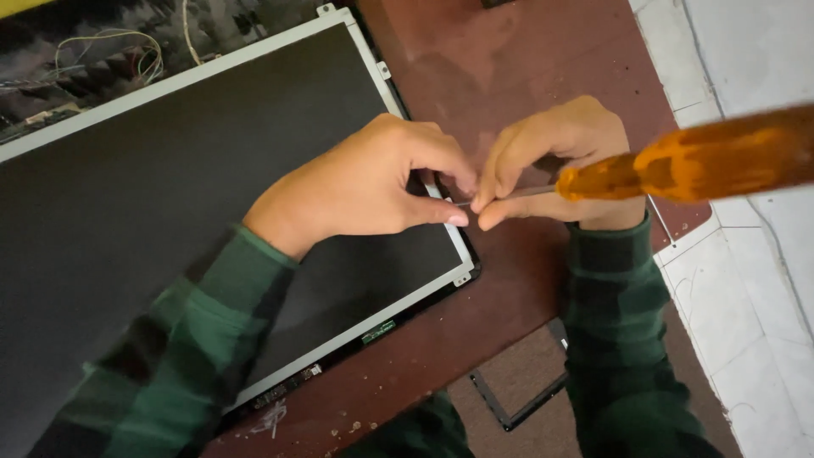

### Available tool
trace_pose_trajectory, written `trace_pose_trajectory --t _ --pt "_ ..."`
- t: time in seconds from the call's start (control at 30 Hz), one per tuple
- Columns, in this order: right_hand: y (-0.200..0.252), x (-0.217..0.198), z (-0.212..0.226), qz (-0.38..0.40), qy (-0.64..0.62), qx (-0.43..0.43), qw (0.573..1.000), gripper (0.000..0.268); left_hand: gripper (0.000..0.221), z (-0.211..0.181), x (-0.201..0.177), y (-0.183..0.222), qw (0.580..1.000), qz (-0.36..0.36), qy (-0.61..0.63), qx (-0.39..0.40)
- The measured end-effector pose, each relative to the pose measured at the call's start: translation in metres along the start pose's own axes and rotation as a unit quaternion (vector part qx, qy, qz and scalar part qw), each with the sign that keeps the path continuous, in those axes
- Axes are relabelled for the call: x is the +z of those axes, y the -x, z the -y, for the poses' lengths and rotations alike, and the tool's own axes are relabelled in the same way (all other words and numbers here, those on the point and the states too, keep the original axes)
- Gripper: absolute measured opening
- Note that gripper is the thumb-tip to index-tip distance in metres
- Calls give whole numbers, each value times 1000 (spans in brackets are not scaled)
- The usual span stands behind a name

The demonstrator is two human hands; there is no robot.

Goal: Routing internal cables and using a screwdriver to repair or assemble a laptop screen.

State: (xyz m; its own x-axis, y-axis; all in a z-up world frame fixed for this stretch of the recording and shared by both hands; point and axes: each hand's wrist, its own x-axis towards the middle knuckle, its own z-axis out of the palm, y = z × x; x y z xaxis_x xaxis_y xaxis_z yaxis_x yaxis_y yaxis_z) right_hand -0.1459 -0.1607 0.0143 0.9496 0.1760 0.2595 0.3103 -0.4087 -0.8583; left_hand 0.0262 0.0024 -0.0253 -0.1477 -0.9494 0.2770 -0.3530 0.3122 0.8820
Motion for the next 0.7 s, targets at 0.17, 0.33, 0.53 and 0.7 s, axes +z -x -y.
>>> trace_pose_trajectory --t 0.17,0.33,0.53,0.7 --pt "-5 17 8 -101 1 2 995 25 9 2 8 0 999 -41 -16 30" --pt "0 0 8 -24 75 -17 997 15 8 6 14 -1 995 -49 -39 72" --pt "-5 -1 12 -27 25 -41 999 10 31 4 17 -1 998 -8 -28 52" --pt "0 5 -18 -52 -50 -95 993 26 5 -1 14 -1 999 -15 -19 36"
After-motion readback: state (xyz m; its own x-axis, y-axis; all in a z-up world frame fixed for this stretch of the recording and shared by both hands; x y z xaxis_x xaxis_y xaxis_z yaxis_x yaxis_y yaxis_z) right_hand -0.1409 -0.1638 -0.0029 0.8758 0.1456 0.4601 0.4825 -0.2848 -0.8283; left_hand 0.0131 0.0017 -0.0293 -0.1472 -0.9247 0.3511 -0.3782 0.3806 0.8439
